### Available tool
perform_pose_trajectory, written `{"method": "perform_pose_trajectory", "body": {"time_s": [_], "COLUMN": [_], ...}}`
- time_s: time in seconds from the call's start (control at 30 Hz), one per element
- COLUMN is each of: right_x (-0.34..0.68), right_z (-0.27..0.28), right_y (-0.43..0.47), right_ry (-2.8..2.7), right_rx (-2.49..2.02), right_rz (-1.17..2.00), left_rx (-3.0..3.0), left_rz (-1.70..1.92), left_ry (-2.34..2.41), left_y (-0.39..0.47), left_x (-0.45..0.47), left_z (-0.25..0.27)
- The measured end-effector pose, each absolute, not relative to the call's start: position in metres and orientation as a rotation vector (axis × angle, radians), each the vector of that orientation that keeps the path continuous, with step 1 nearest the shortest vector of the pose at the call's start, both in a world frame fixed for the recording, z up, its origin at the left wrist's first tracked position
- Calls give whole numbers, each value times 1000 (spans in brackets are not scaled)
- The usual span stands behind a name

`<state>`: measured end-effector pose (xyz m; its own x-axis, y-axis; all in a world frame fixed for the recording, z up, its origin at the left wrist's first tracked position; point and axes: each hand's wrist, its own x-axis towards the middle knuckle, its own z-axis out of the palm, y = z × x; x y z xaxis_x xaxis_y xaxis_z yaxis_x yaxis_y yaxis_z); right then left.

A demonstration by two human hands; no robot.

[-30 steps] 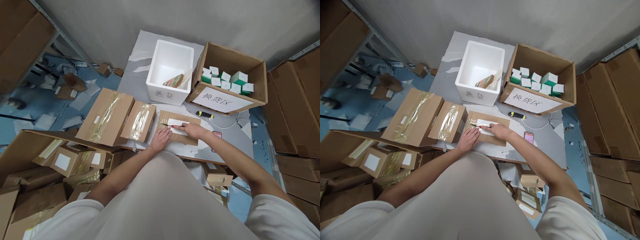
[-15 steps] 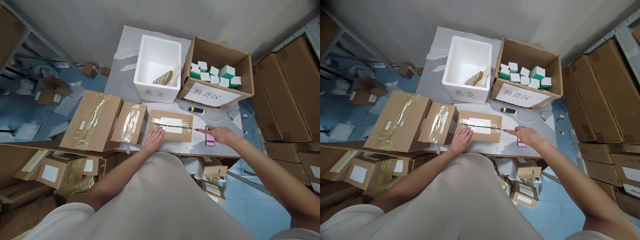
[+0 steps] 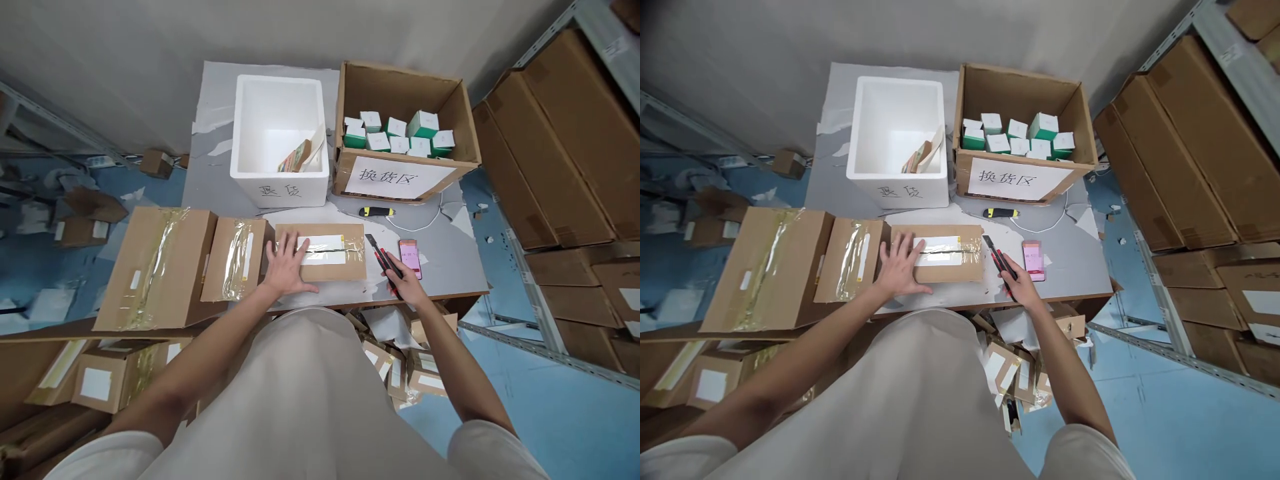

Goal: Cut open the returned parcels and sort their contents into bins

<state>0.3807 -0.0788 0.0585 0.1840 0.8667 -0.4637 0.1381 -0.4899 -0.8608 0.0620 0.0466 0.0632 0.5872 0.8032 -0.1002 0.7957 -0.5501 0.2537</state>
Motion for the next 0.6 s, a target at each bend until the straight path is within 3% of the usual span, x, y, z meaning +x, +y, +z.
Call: {"method": "perform_pose_trajectory", "body": {"time_s": [0.13, 0.6], "right_x": [372, 409], "right_z": [48, 63], "right_y": [-81, -120], "right_ry": [-841, -977], "right_rx": [-1666, -1670], "right_rz": [1436, 1797], "left_rx": [2550, 2464], "left_rz": [-182, -112], "left_ry": [1349, 1407], "left_y": [57, 56], "left_x": [65, 63], "left_z": [64, 62]}}
